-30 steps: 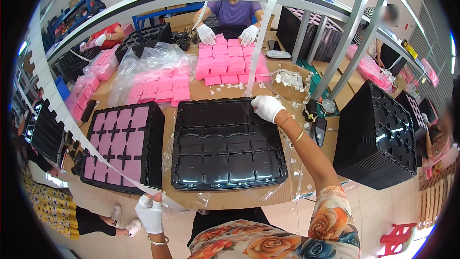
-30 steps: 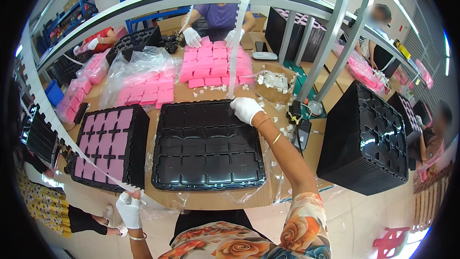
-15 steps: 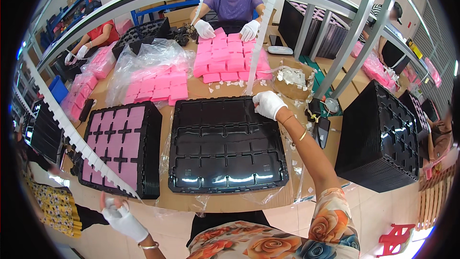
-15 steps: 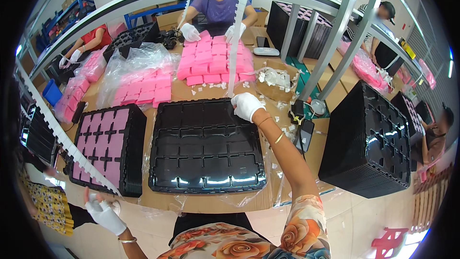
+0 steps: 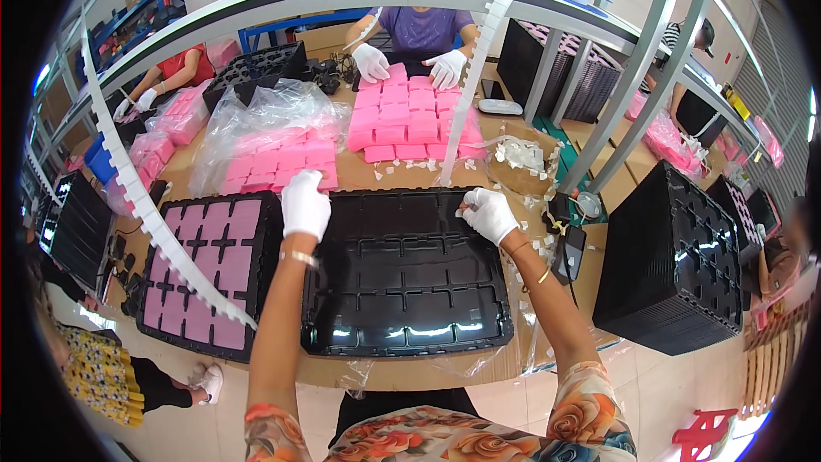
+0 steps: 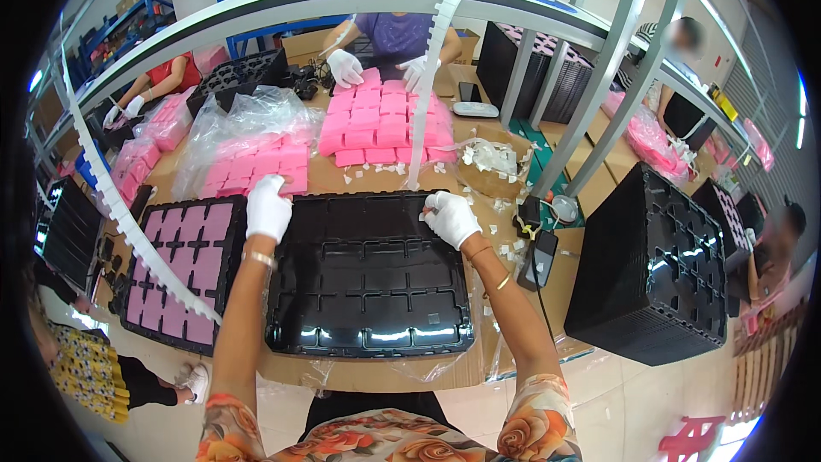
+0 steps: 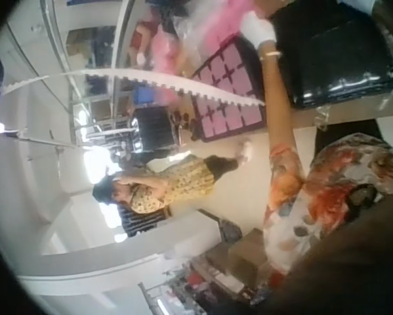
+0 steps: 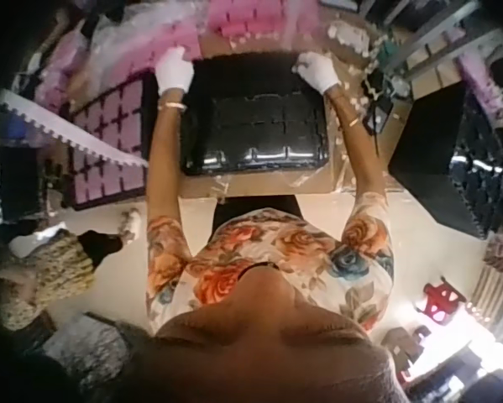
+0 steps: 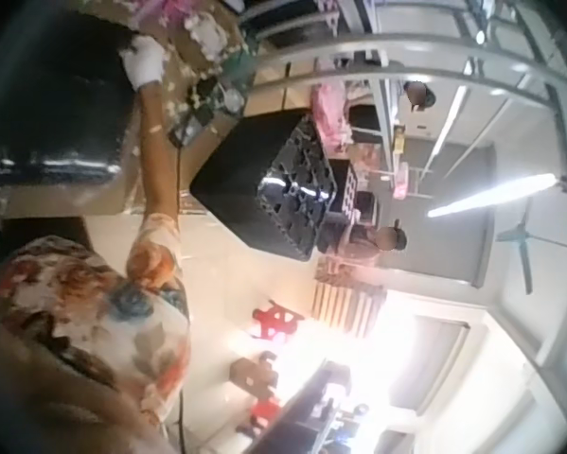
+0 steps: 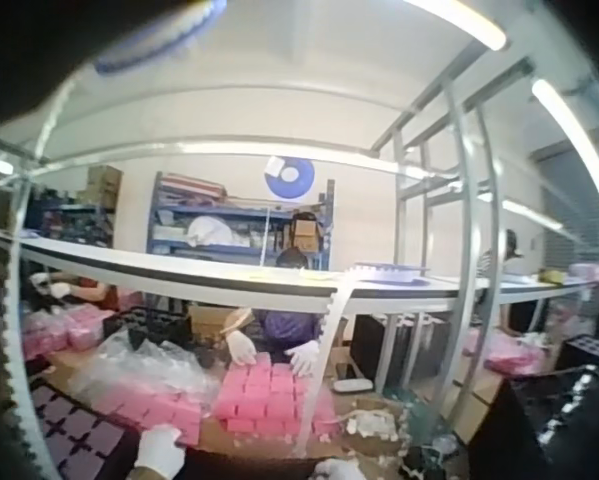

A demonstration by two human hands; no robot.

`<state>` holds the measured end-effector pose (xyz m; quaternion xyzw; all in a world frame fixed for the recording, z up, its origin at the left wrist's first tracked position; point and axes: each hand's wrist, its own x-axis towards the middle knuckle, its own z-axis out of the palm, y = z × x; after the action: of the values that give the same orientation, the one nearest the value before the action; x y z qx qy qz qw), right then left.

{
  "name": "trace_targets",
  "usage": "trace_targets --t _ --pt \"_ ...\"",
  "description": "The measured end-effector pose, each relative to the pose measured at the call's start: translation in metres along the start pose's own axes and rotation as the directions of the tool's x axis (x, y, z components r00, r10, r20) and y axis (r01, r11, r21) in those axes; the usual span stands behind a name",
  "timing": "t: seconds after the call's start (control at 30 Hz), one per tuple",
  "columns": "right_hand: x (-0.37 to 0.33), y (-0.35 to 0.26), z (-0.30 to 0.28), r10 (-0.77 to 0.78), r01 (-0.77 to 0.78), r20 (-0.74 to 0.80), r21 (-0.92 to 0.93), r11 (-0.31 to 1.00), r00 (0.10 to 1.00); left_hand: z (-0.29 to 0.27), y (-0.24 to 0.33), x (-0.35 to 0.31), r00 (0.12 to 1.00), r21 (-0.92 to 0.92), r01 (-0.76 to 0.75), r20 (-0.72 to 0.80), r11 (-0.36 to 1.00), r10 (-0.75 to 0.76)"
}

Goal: The person assembles pink foam pieces into black plastic grid trays by hand.

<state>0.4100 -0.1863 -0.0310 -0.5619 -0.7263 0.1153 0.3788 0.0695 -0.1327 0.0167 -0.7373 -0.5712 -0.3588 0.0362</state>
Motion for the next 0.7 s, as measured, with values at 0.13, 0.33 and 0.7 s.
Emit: trace_targets --t 0.13,0.33,0.7 --pt "0.015 0.000 0.002 -0.067 0.082 0.080 -0.190 0.978 0.994 0.040 -0.042 0.038 0.979 0.222 0.025 0.191 0.975 -0.068" --pt "0.041 0.000 -0.010 -0.067 0.176 0.357 -0.282 0.943 0.932 0.058 -0.066 0.054 0.943 0.287 0.018 0.313 0.958 -0.111" --pt "-0.014 -0.008 -0.011 -0.047 0.061 0.082 -0.178 0.982 0.996 0.046 -0.084 0.058 0.931 0.208 -0.024 0.362 0.978 -0.055"
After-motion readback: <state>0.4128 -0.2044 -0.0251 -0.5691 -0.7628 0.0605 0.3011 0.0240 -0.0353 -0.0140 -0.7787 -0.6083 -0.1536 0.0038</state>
